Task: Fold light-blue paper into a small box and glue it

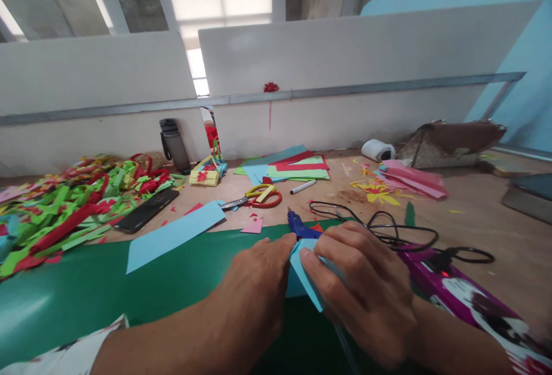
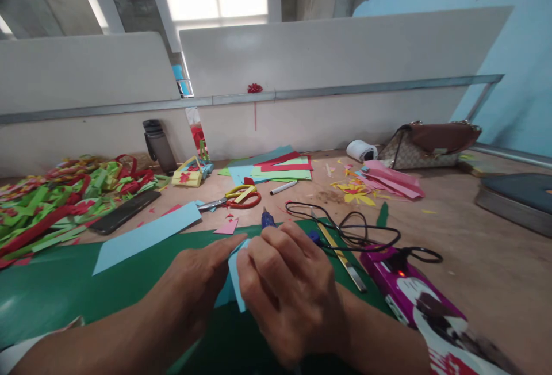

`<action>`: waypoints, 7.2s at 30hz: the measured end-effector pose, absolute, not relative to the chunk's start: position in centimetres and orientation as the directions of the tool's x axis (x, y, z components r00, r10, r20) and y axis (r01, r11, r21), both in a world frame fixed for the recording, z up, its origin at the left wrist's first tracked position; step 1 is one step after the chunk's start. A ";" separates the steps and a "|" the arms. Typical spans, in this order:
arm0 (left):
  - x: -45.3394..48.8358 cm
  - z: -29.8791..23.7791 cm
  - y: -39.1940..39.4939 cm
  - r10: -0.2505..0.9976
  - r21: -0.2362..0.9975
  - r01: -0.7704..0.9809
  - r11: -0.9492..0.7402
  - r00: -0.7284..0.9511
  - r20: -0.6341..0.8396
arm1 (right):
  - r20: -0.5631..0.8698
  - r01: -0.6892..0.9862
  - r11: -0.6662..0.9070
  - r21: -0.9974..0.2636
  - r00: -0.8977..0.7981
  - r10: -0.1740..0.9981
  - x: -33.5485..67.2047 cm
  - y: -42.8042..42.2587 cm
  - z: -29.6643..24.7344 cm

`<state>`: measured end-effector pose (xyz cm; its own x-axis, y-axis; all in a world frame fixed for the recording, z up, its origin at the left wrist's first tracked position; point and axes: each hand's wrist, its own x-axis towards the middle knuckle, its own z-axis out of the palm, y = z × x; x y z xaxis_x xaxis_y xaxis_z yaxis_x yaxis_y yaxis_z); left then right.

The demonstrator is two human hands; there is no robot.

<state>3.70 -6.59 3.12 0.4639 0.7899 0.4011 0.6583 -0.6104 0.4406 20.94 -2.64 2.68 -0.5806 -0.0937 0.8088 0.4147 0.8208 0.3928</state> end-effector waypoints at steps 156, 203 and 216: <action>-0.3 7.1 -5.8 0.736 0.486 0.653 -0.581 0.167 0.656 | 0.758 0.300 0.892 -0.338 -0.475 0.447 18.8 -1.1 1.4; -0.7 2.1 -4.2 0.573 0.143 0.746 -0.651 0.359 0.737 | 0.180 0.808 0.573 0.135 -0.589 0.788 21.9 2.7 2.7; -0.2 2.5 -3.8 0.620 0.353 0.653 -0.670 0.230 0.750 | 0.233 0.840 0.514 0.172 -0.542 0.808 22.4 4.5 0.6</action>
